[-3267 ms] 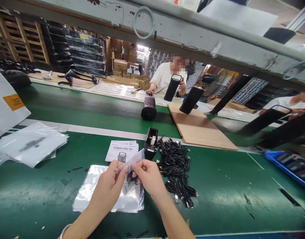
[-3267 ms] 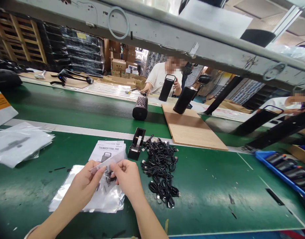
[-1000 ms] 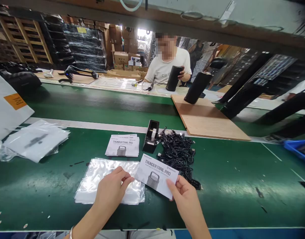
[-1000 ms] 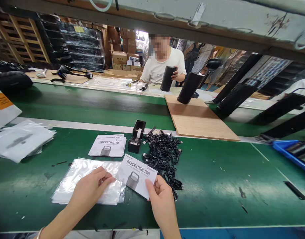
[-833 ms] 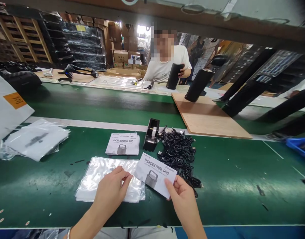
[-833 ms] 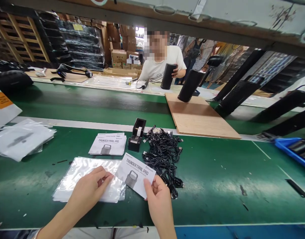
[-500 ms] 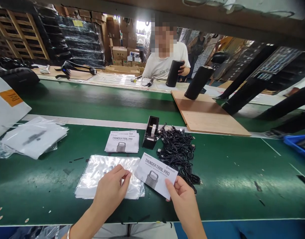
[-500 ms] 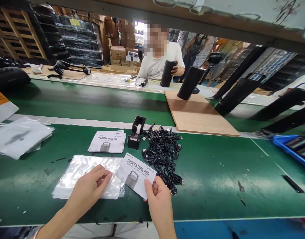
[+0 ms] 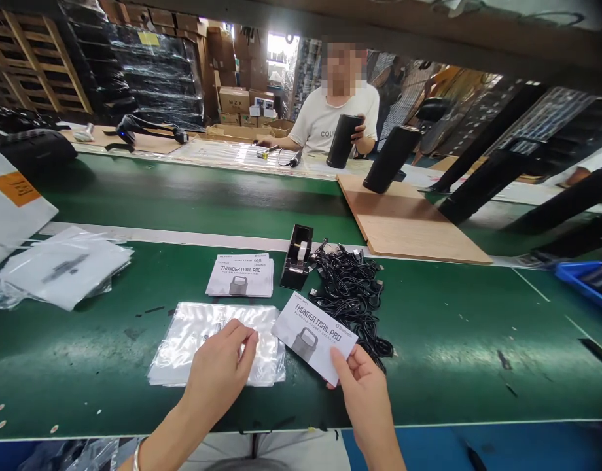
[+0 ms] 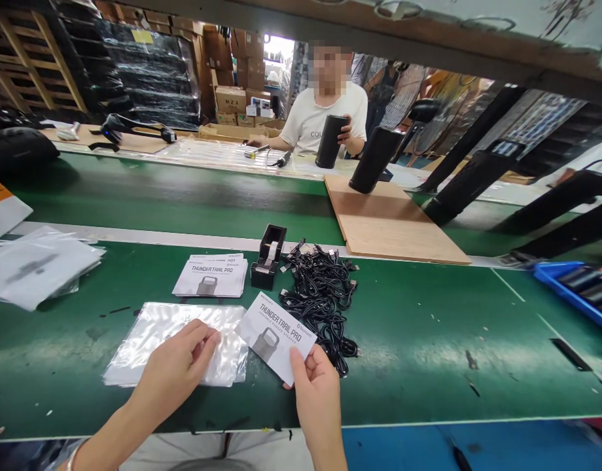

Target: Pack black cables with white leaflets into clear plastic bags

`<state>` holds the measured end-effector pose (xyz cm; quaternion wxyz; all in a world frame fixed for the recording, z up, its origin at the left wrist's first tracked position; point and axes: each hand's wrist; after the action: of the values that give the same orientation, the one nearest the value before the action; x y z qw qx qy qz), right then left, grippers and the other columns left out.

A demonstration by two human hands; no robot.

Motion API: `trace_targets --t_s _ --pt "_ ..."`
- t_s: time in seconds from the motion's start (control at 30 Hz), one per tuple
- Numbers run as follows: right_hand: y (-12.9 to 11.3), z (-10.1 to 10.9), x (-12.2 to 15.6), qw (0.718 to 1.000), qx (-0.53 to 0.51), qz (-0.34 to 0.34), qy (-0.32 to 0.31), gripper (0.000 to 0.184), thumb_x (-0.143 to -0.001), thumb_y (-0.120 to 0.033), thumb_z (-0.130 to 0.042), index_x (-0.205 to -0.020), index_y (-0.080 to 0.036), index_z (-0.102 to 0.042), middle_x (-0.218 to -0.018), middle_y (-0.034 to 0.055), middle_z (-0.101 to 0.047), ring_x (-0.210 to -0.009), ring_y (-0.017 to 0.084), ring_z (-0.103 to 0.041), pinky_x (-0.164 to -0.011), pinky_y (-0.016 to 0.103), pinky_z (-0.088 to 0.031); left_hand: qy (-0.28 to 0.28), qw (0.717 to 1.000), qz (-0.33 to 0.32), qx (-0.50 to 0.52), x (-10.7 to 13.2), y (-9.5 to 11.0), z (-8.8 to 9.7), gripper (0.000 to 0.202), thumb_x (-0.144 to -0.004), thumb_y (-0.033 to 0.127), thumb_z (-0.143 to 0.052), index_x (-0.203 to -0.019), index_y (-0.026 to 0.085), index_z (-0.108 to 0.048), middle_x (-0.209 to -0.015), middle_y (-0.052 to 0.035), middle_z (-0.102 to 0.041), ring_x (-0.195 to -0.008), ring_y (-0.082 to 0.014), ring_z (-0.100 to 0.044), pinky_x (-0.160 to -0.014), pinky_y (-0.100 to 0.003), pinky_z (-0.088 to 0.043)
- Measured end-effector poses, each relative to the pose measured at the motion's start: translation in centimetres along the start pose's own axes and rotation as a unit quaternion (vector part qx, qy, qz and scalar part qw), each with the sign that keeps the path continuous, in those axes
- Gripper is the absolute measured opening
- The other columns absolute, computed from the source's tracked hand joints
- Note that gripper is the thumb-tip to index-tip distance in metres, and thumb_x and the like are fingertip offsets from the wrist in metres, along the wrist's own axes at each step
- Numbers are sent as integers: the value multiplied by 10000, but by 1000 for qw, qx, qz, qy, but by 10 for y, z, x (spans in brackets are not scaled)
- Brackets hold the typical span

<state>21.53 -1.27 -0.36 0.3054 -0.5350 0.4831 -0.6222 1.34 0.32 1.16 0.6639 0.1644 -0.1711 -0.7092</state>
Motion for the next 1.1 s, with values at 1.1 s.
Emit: trace_targets --t_s 1.1 --pt "-15 5 10 985 105 -25 -137 417 -715 -426 -576 -1025 -149 -621 -620 27 -648 -372 79 -404 -278 152 -261 50 997 -51 28 8 4 -8 186 -843 288 -404 -765 218 -557 -708 6 -563 -537 -117 -518 -499 -229 -426"
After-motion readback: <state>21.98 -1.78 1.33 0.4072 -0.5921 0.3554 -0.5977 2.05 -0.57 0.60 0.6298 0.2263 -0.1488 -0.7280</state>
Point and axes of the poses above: each hand's wrist, its own x-axis away from the middle knuckle, its own z-axis out of the back of the hand, y = z × x
